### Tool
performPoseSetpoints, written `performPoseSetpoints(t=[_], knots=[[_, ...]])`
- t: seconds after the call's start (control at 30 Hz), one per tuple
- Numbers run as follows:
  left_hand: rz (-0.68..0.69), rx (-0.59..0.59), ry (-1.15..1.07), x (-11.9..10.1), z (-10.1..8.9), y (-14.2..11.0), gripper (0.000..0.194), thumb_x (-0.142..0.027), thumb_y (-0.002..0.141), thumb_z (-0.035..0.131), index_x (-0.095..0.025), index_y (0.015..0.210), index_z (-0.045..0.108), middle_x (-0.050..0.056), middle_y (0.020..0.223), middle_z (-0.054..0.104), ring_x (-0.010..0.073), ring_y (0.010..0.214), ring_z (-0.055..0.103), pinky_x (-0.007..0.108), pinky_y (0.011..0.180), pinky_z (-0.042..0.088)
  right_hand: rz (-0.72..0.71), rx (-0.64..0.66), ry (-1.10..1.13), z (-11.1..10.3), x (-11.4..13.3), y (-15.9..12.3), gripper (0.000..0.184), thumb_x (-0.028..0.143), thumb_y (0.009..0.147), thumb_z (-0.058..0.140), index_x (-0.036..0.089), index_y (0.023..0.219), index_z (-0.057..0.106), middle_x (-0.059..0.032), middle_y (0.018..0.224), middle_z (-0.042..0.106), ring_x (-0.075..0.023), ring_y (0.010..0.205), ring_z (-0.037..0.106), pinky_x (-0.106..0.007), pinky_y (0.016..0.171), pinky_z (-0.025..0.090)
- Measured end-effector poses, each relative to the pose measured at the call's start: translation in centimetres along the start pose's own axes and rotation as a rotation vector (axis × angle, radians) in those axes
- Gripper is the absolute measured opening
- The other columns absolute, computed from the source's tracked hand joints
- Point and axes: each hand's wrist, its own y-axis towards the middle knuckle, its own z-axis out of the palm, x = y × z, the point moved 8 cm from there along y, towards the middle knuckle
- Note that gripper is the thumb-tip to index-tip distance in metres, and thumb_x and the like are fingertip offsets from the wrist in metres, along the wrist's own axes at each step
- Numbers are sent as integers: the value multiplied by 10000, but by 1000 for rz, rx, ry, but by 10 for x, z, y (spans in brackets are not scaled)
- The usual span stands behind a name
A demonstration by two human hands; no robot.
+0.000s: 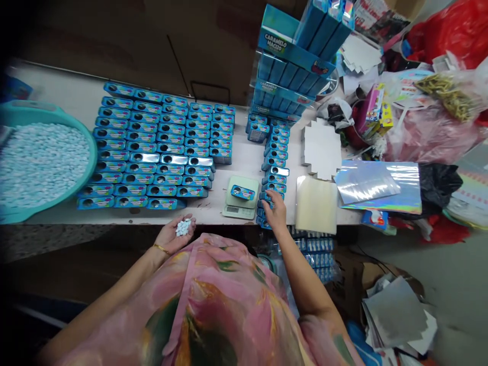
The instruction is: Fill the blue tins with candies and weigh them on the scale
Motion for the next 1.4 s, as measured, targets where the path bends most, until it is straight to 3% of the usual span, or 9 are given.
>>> performPoseSetpoints(t=[0.13,0.37,0.47,0.63,0.73,0.8,1.13,1.33,1.4], knots=[[51,-95,-58,0,-13,-5,218,-138,803,399,-99,919,580,97,697,613,165,660,614,275,532,536,40,-104,37,-10,-6,-4,203,270,783,472,192,929,589,-73,972,578,-172,946,527,-362,814,442],[64,-21,-8,2,6,-7,203,-108,788,401,-79,860,588,137,759,631,193,727,622,315,600,543,-34,-140,32,-12,26,-5,176,225,802,443,196,874,602,-50,862,598,-155,855,549,-336,781,450],[43,20,48,7,15,-8,210,-109,787,395,-75,852,593,150,774,639,208,754,624,340,644,535,-123,89,40,19,54,-18,171,215,813,435,206,878,592,-39,839,599,-143,824,550,-310,747,458],[-67,114,202,28,28,-6,222,-104,792,380,-74,799,599,127,715,649,197,665,630,331,617,523,-476,562,-70,105,113,-60,218,231,822,444,187,1015,535,-60,977,574,-146,901,515,-289,795,437],[-142,94,237,37,29,-6,230,-107,794,378,-97,676,575,68,555,611,157,511,599,283,519,504,-581,717,-294,143,124,-74,283,224,802,484,146,1074,484,-91,1032,540,-170,908,489,-300,786,428],[-167,86,235,40,30,-8,237,-110,795,376,-102,644,560,55,521,594,149,484,587,274,509,497,-591,763,-357,153,124,-75,270,219,801,490,132,1057,484,-89,1018,536,-170,905,477,-281,765,426],[-207,137,250,43,33,-6,290,-125,809,351,-99,599,548,52,505,586,149,482,583,276,514,497,-645,686,-206,146,125,-72,155,230,832,436,167,891,565,-49,903,586,-137,800,493,-257,710,411],[-120,89,199,35,40,-8,234,-109,793,372,-56,795,600,156,763,659,213,763,632,301,650,525,-425,249,-58,81,98,-11,207,185,846,381,150,912,573,-67,877,593,-139,889,507,-281,804,413],[-92,77,186,31,41,-8,235,-102,792,373,-50,815,601,167,774,658,219,783,630,295,647,528,-362,196,-119,66,81,9,216,191,847,383,159,938,577,-67,906,597,-146,905,508,-294,821,409]])
